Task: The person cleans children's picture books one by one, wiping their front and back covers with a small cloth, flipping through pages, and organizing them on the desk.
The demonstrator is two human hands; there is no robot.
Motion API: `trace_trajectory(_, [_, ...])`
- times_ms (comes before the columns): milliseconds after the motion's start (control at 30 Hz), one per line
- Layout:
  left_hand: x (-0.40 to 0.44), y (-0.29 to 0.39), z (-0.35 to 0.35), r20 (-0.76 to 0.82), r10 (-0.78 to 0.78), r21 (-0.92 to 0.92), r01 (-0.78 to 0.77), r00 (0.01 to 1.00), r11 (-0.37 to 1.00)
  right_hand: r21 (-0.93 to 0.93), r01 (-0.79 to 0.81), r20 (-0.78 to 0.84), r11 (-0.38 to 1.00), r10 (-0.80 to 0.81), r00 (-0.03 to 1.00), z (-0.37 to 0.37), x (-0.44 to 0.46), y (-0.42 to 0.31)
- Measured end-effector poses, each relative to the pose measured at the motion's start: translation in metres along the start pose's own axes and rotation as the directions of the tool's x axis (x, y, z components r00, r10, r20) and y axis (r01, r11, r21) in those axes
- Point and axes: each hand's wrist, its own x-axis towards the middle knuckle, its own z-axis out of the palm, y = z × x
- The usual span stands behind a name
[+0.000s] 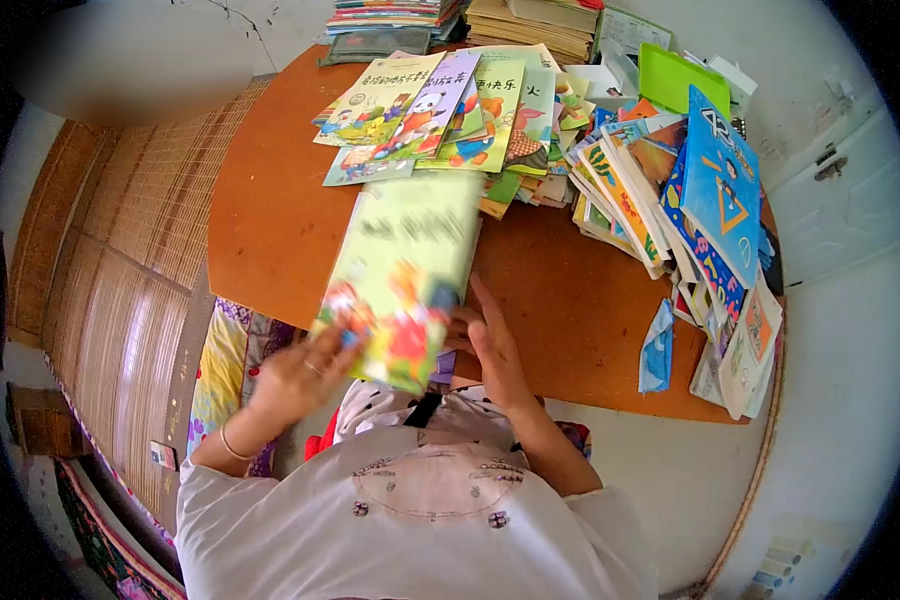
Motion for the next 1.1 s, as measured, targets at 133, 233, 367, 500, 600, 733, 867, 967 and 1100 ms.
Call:
trace_trajectory(133, [0.009,0.011,0.004,0.026,0.114,-0.276,-0.102,0.993,0.956,-0.593,0.069,-0.052,0.802,-0.124,0.991,-0.002,0.02,0.012])
trace_trajectory(233, [0.041,-0.035,-0.002,0.252,-0.04,-0.39,0.139,0.967,0.91,-0.659,-0.032,-0.196,0.752,-0.13,0.972,0.013,0.019,0.012])
trace_trajectory(367, [0.114,-0.122,0.066,-0.001,-0.339,-0.364,0.315,0.941,0.876,-0.877,0.11,-0.127,0.467,-0.447,0.886,0.027,0.015,0.018])
trace_trajectory(500, [0.165,-0.196,0.157,-0.165,-0.333,-0.216,0.295,0.928,0.931,-0.973,0.118,0.007,0.196,-0.491,0.871,0.024,0.012,0.025])
trace_trajectory(600, [0.174,-0.214,0.189,0.196,-0.299,-0.18,0.334,0.934,0.925,-0.968,0.117,-0.001,0.221,-0.47,0.883,0.025,0.01,0.022])
trace_trajectory(733, [0.17,-0.189,0.138,0.468,-0.352,-0.086,0.439,0.81,0.895,-0.967,0.118,-0.001,0.227,-0.465,0.885,0.024,0.009,0.02])
trace_trajectory(867, [0.112,-0.171,0.115,0.422,-0.364,-0.152,0.46,0.83,0.875,-0.982,0.132,0.052,0.134,-0.482,0.875,0.025,0.01,0.019])
trace_trajectory(967, [0.053,-0.155,0.099,0.285,-0.338,-0.326,0.422,0.897,0.846,-0.99,0.13,0.087,0.051,-0.499,0.862,0.025,0.01,0.021])
trace_trajectory(1100, [-0.028,-0.128,0.065,0.329,-0.396,-0.36,0.501,0.857,0.787,-0.989,0.136,0.085,0.063,-0.513,0.854,0.024,0.011,0.024])
